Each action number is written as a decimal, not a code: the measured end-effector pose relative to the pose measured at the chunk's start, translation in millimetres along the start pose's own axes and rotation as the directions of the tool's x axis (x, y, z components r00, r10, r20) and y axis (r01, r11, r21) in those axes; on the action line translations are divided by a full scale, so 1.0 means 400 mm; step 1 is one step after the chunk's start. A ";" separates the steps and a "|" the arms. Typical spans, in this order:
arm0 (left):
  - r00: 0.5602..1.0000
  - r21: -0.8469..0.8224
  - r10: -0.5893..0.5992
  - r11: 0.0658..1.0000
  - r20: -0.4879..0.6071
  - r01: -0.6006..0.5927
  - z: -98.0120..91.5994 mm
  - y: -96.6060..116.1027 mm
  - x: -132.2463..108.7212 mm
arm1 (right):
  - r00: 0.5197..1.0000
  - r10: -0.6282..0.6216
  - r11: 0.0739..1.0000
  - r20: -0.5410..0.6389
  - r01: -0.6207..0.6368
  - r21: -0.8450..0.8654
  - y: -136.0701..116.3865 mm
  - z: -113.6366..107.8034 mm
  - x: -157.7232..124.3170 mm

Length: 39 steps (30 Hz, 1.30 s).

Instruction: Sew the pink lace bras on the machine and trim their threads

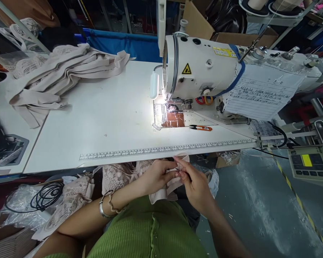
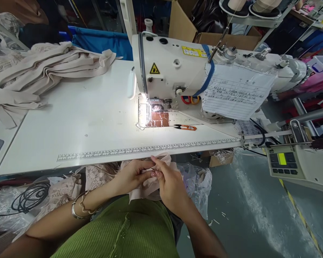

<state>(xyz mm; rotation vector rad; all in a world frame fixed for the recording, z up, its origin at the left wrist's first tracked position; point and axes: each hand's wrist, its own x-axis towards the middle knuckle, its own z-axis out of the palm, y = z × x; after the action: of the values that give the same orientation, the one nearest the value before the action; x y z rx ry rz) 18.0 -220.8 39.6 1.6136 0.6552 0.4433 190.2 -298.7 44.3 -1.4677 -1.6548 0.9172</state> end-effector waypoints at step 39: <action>0.974 -0.017 -0.166 0.985 0.157 0.171 -0.027 -0.023 -0.003 | 0.968 -0.251 0.967 0.007 0.251 -0.032 0.093 -0.010 0.048</action>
<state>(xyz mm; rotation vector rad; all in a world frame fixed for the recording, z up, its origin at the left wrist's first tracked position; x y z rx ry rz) 8.9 -212.6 32.4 1.5316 0.6576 0.2000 209.8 -275.8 14.7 -1.2413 -1.8154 0.7544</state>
